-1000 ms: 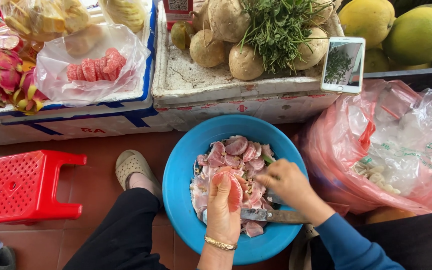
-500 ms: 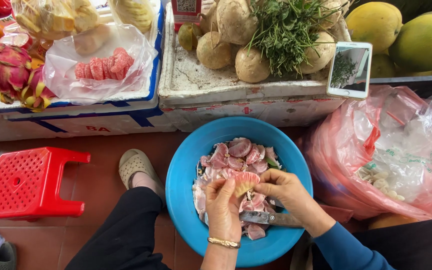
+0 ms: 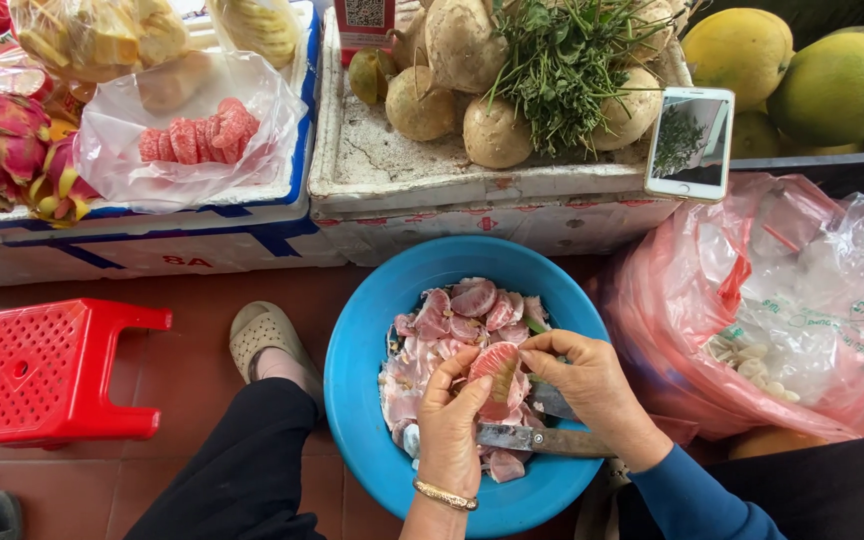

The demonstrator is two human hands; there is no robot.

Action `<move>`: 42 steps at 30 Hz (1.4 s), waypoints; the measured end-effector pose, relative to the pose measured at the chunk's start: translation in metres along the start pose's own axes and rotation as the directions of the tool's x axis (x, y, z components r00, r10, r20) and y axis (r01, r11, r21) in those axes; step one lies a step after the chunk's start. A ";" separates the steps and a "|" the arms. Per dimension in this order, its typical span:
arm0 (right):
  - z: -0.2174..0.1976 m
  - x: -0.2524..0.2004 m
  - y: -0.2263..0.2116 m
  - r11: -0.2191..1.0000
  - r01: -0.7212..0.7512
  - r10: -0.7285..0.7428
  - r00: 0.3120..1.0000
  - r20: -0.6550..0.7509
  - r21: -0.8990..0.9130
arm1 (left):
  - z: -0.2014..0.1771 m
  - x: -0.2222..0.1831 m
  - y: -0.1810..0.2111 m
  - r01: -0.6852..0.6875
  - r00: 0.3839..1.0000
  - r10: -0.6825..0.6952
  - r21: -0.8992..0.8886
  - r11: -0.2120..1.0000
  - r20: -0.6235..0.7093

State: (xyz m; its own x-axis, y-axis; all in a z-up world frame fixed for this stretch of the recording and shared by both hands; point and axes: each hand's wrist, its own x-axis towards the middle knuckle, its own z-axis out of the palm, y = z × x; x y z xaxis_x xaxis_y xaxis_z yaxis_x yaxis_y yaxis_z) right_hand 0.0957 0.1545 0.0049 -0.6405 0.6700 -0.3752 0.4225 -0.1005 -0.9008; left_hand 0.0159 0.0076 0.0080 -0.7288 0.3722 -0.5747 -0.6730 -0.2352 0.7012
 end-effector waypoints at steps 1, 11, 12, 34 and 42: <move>0.000 0.000 0.001 0.999 0.031 -0.031 1.000 0.000 -0.008 | 0.000 -0.001 0.000 -0.014 1.000 0.014 0.026 1.000 0.004; -0.002 0.001 0.004 0.960 -0.053 0.029 0.996 0.089 0.276 | -0.003 -0.002 0.000 0.081 0.990 -0.083 0.023 0.996 0.110; -0.003 0.004 0.007 0.960 -0.052 0.028 0.996 0.090 0.275 | 0.001 -0.003 0.003 0.080 0.991 -0.082 0.021 0.997 0.109; 0.005 -0.010 -0.017 0.999 0.021 -0.018 0.999 0.051 -0.045 | 0.007 -0.014 0.008 -0.156 0.962 0.050 0.387 0.909 0.269; 0.007 -0.007 -0.014 0.973 -0.114 0.084 0.985 0.152 0.200 | 0.014 -0.020 0.021 0.063 0.960 -0.140 0.300 0.952 0.242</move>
State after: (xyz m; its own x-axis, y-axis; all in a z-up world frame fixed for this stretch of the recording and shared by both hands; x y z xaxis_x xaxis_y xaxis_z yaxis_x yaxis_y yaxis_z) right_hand 0.0898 0.1462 0.0181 -0.6927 0.5396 -0.4785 0.3561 -0.3211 -0.8776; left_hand 0.0175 0.0081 0.0402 -0.5753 0.6073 -0.5480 -0.6489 0.0690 0.7577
